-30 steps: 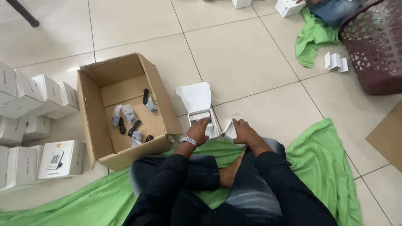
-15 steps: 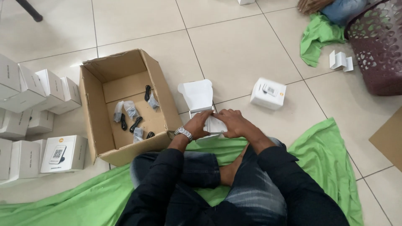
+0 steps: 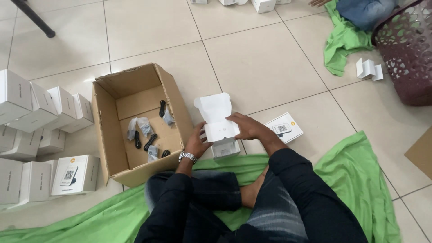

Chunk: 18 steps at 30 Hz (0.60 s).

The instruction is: The person packs electronic items and accessories into white boxes and organizes them.

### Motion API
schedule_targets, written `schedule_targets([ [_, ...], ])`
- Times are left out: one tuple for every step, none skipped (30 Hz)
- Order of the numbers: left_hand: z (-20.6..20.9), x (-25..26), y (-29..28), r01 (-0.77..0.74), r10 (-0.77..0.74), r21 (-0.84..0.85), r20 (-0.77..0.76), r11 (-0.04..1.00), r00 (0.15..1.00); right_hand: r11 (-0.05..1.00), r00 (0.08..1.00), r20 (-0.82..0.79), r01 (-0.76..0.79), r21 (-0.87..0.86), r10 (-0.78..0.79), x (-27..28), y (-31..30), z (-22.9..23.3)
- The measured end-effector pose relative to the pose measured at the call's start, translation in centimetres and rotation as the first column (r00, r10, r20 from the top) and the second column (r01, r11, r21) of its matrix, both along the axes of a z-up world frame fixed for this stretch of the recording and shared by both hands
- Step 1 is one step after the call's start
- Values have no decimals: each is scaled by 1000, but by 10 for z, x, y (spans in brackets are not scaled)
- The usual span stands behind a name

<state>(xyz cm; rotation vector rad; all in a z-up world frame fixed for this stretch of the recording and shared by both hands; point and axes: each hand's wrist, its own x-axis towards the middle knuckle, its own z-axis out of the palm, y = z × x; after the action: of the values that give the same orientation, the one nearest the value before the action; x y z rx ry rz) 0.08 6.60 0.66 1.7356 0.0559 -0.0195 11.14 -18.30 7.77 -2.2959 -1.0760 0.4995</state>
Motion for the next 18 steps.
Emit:
schedule_targets([
  [-2,-2,1,-2,2,-1,-2,1000,1000,1000,1000,-2,-2,-1,2,3,1,-7],
  [-5,-3,2,-19,19,-11,-16,1000,1000,998,999,-7,-40,54,40,6,3,-15],
  [-7,-5,4,-36,36,-21,-31,999,999,991,997,-11,-78,110,79,10,5,-22],
  [-11,-6,1,-40,39,-21,-34,999,999,991,996,-15,-80,110,83,7,5,-24],
  [-15,-5,-1,-38,32,-46,-107,998,994,998,998,8,-69,-1,69,5,8,-24],
  [-18,-5,-2,-37,24,-71,-178,997,984,992,998,32,-54,-112,58,4,10,-25],
  [-23,-3,-2,-35,23,-65,-176,997,984,993,998,35,-52,-106,56,4,11,-28],
  [-27,0,-1,-23,16,-44,-155,999,988,986,996,67,-51,-158,62,5,12,-31],
  [-34,1,-6,-8,4,-28,-137,1000,990,976,993,95,-44,-215,66,3,8,-35],
  [-29,1,-8,-1,-3,-28,-139,1000,990,976,994,93,-38,-215,60,1,8,-30],
  [-23,2,-11,15,-18,-19,-166,1000,986,959,989,120,-50,-279,87,0,7,-25],
  [-18,4,-14,31,-32,-10,-194,999,981,938,983,145,-60,-341,115,-1,7,-20],
  [-12,4,-16,34,-36,-12,-192,999,981,937,983,146,-56,-344,113,0,8,-20],
  [-7,5,-18,44,-17,123,-212,991,977,932,977,152,-86,-353,148,1,10,-20],
  [-1,5,-21,55,5,256,-228,965,974,925,970,158,-115,-362,183,2,11,-21],
  [-6,5,-21,57,2,254,-226,965,974,924,970,160,-113,-364,181,2,15,-22],
  [-11,5,-21,51,14,369,-170,928,985,909,959,180,-135,-395,220,2,19,-24],
  [-15,6,-21,38,18,477,-113,878,993,892,945,198,-156,-425,260,2,23,-25],
])
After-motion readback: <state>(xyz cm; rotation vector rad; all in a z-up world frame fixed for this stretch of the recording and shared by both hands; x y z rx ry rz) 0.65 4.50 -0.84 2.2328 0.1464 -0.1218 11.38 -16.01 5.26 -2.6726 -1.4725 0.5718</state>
